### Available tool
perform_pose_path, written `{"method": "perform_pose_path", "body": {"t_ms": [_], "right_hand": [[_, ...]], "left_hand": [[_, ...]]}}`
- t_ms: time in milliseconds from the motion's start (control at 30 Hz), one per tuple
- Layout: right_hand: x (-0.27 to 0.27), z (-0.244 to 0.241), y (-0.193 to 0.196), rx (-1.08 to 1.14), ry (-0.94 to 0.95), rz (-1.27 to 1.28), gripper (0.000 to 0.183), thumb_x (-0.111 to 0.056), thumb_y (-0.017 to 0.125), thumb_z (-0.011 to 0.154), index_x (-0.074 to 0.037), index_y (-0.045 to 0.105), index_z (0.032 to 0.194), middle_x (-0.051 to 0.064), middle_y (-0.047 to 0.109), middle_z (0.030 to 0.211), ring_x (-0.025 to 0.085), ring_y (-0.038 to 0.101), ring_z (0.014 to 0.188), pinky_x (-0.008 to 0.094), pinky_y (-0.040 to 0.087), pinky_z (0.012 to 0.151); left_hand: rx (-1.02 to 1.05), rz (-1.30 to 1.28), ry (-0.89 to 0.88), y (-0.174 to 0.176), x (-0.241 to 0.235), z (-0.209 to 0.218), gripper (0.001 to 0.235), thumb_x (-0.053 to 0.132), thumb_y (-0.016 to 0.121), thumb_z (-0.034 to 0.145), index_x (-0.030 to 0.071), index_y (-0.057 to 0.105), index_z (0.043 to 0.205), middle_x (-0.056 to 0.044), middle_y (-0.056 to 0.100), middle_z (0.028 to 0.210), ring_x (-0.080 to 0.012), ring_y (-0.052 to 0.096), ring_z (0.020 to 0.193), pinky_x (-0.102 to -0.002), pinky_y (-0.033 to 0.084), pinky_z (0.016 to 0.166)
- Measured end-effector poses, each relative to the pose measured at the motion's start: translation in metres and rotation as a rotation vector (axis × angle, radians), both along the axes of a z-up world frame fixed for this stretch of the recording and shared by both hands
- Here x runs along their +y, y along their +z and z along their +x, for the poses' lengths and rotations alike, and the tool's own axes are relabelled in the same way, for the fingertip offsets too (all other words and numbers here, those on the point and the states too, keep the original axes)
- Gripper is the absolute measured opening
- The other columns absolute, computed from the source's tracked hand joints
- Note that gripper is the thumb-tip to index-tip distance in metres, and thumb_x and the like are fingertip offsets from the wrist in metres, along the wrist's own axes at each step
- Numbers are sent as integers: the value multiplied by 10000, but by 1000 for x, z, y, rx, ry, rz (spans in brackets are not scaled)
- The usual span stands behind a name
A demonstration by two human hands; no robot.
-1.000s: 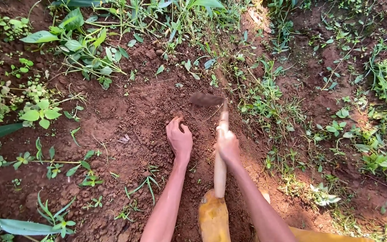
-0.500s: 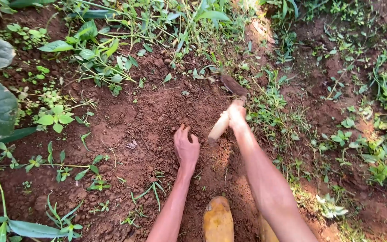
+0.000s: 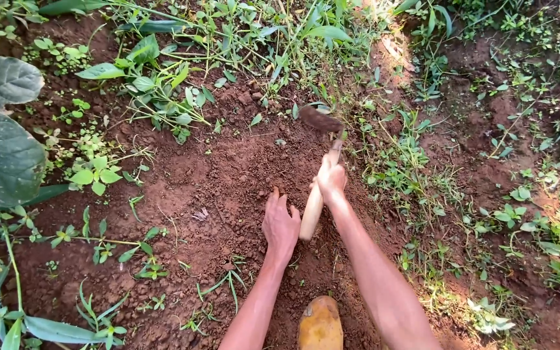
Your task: Using a hand hoe to clear weeds and grass from a patch of soil in a field.
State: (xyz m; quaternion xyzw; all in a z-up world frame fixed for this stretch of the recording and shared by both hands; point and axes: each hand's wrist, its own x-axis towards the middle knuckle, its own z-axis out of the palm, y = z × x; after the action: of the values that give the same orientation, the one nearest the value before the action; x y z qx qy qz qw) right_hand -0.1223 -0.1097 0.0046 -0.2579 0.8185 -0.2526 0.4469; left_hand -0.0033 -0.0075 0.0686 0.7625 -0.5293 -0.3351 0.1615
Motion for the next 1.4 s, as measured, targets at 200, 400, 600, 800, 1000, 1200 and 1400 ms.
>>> {"method": "perform_pose_path", "body": {"t_ms": [200,400,600,800,1000,1200,1400], "right_hand": [[-48,-26,-34,-38,-135,27,517,-511,568,908,-24,637,1070,135,733,709,210,745,561,330,640,514],[-6,-25,90,-128,183,-40,634,-468,391,1025,129,587,1106,197,659,690,239,669,522,332,562,522],[9,-32,79,-120,450,135,514,-490,537,1003,3,655,1091,160,689,658,226,677,462,322,567,462],[9,-13,97,-152,587,217,488,-473,614,944,-14,705,1080,178,708,636,243,700,461,348,589,457],[0,26,68,-91,754,248,588,-552,538,969,-6,663,1148,148,714,709,226,708,525,397,599,562],[-27,43,53,-55,773,298,588,-546,533,972,11,635,1130,100,692,682,214,691,513,419,606,575],[-38,54,165,-131,703,176,508,-449,634,978,29,652,1145,122,690,708,240,699,583,386,581,565]], "left_hand": [[38,43,-101,-25,-1,17,388,42,494,942,-1,656,1292,-232,584,1414,-329,562,1335,-451,467,1097],[-95,-202,-85,2,-36,43,326,63,536,960,37,687,1247,-201,588,1421,-335,524,1366,-482,363,1167],[-359,-169,-10,8,-50,56,424,162,631,915,47,619,1323,-243,477,1515,-360,412,1446,-536,231,1219],[-349,-129,-204,-30,-20,81,392,242,659,915,46,675,1255,-200,534,1472,-318,433,1443,-473,246,1234],[-458,-6,-579,-35,-7,113,361,264,602,930,114,698,1243,-105,488,1530,-293,371,1478,-428,323,1218],[-510,131,-727,9,10,147,291,303,574,932,207,715,1169,-27,560,1443,-230,435,1434,-374,383,1180],[-418,12,-481,-6,8,184,154,218,632,855,118,725,927,-81,722,923,-286,719,952,-425,606,818]]}}
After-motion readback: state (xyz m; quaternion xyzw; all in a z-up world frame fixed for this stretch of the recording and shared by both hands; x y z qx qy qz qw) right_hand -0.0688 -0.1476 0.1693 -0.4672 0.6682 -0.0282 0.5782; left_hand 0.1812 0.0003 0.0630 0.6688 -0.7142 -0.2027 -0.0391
